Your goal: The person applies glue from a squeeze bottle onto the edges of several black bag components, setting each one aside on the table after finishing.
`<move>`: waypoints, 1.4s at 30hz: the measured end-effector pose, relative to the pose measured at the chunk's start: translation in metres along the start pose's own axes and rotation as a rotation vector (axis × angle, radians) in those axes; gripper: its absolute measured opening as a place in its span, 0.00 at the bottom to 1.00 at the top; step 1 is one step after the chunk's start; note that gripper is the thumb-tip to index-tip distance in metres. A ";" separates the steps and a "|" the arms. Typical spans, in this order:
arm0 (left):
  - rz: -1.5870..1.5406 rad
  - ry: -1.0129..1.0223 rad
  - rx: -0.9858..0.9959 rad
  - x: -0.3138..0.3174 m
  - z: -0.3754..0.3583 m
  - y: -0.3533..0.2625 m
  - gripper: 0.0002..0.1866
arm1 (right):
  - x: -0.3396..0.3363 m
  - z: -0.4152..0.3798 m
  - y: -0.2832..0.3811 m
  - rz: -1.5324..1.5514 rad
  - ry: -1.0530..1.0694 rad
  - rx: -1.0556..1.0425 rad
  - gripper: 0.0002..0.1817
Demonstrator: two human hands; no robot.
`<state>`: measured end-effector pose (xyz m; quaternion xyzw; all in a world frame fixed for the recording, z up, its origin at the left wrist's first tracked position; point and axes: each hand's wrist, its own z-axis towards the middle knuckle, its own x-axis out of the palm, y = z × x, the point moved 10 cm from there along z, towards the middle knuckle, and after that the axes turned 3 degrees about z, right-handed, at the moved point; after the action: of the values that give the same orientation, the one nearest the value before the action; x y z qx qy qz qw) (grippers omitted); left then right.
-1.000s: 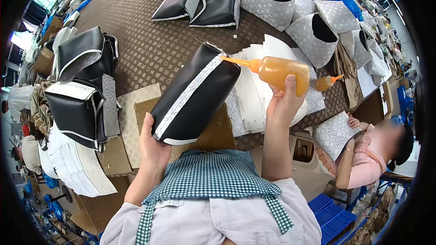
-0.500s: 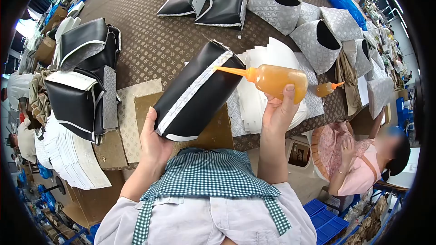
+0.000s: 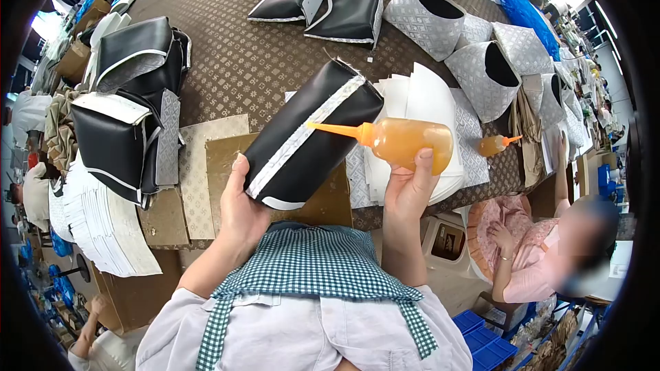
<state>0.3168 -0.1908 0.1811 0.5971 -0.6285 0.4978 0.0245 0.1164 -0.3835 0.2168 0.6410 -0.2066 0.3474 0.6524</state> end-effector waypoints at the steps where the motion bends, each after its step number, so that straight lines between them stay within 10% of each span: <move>1: 0.005 0.004 0.003 0.001 0.000 0.000 0.23 | 0.002 -0.005 -0.001 0.000 0.012 0.001 0.25; 25: -0.056 0.033 -0.026 0.019 -0.004 0.000 0.25 | 0.016 -0.036 -0.008 -0.022 0.091 0.032 0.36; 35: -0.048 0.068 -0.020 0.020 -0.004 0.001 0.25 | -0.005 -0.011 0.003 0.006 0.019 -0.093 0.22; 42: -0.022 0.038 -0.025 0.016 -0.002 0.002 0.25 | 0.023 -0.041 -0.013 0.013 0.111 0.049 0.34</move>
<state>0.3095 -0.2017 0.1908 0.5943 -0.6274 0.5008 0.0492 0.1342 -0.3382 0.2208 0.6351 -0.1658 0.3919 0.6446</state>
